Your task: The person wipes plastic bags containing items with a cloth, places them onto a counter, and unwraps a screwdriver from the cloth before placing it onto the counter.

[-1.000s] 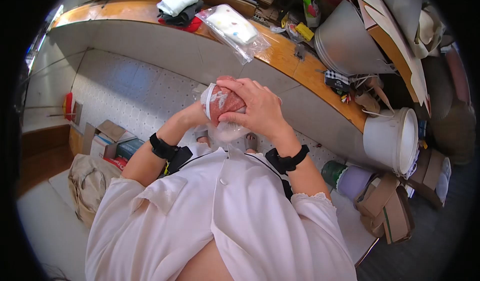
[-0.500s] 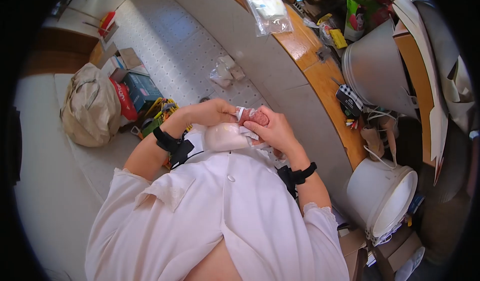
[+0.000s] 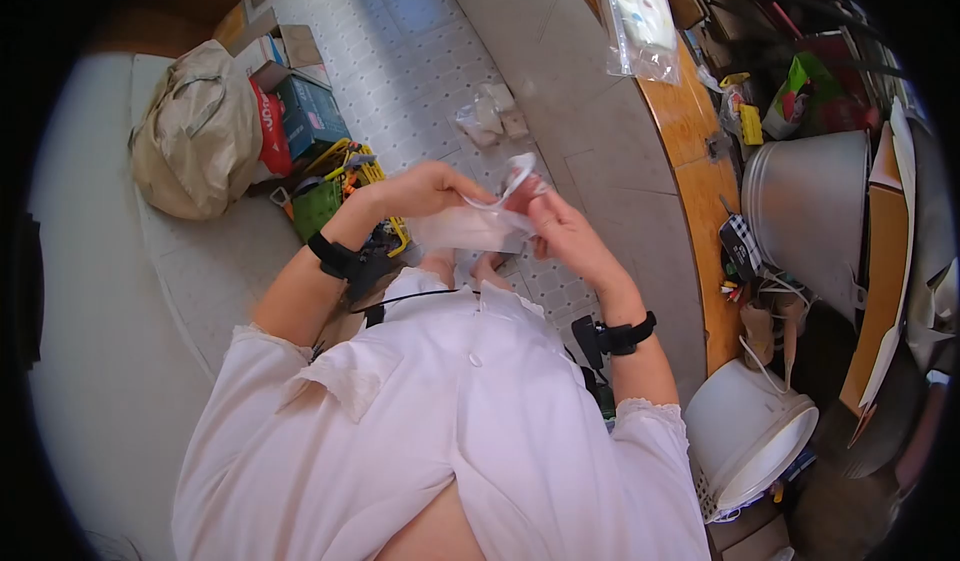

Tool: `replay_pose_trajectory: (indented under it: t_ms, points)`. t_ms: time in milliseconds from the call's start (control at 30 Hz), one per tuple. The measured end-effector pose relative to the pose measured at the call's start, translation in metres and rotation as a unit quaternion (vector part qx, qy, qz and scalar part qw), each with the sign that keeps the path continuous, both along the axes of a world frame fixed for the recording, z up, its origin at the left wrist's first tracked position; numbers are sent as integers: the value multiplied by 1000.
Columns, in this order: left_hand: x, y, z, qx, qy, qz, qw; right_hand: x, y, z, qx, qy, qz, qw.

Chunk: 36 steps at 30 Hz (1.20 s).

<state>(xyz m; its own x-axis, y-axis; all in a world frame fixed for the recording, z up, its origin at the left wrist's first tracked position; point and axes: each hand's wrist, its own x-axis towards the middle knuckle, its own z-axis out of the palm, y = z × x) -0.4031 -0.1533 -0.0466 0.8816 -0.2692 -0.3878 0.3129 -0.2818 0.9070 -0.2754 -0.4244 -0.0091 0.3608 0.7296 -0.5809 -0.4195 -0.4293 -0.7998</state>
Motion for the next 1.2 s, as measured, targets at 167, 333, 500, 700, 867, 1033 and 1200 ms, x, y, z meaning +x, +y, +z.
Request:
replay_pose_trajectory:
  t_ms: [167, 333, 500, 700, 867, 1033, 1200]
  points:
    - [-4, 12, 5, -23, -9, 55, 998, -28, 35, -35, 63, -165, -63, 982]
    - [11, 17, -8, 92, -162, 174, 967, -8, 54, 1, -34, -343, -116, 931]
    - [25, -3, -18, 17, -29, 449, 893, -2, 73, 19, -46, -623, -138, 768]
    - [55, -6, -16, -712, 72, 268, 645, -56, 88, 40, 85, -578, 73, 808]
    - [56, 7, -4, -701, 26, 310, 641, -54, 88, 72, 43, -241, -164, 956]
    - [55, -47, -23, -853, -47, 189, 484, -27, 121, 21, 28, -692, 49, 720]
    - [54, -38, -27, -805, -78, 146, 570, 29, 160, 20, 45, -592, -32, 804]
